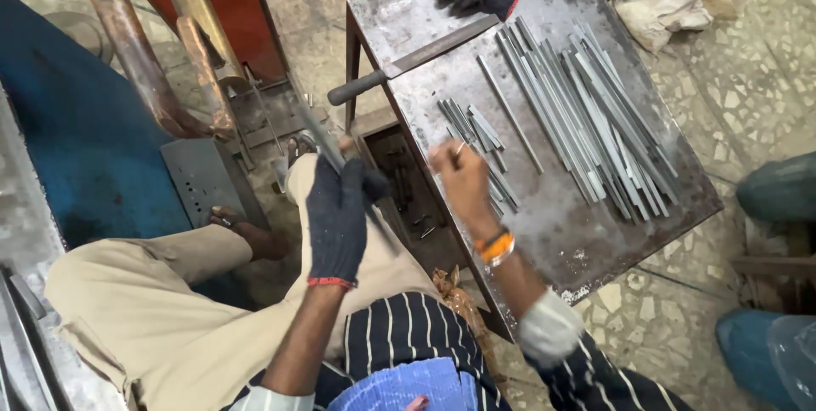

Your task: The recorder is assembling small rectangular metal frames using pre-cut rods and a spot welding machine at a manual workstation.

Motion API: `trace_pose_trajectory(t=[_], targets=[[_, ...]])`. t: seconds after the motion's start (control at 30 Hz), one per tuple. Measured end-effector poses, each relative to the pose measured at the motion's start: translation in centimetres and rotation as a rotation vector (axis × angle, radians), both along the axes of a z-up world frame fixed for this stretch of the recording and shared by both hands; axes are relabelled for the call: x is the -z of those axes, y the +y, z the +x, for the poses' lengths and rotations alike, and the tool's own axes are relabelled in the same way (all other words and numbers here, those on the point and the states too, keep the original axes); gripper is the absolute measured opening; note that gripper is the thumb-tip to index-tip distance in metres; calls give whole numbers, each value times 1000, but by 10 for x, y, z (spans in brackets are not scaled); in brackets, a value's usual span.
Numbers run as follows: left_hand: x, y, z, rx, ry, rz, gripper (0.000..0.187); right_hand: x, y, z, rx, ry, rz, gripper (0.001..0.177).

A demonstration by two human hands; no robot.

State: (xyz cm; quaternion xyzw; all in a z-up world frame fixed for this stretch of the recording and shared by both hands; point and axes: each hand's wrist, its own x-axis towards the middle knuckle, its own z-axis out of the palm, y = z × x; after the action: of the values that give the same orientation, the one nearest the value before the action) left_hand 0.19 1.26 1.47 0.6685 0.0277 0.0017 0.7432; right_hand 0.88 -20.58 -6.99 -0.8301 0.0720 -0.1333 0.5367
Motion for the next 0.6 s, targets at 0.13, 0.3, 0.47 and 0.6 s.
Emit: trace_pose_trajectory(t=[0.13,0.3,0.47,0.6], targets=[[-38,19,2,92,201,335,36,18,-39,32,251,154,-459,17],[-22,35,-3,50,-334,739,24,97,-73,47,319,-99,-831,26],[-12,45,-5,68,-375,754,20,87,-65,48,369,285,-639,26],[-1,47,-7,74,-359,734,22,87,-71,47,339,402,-406,13]])
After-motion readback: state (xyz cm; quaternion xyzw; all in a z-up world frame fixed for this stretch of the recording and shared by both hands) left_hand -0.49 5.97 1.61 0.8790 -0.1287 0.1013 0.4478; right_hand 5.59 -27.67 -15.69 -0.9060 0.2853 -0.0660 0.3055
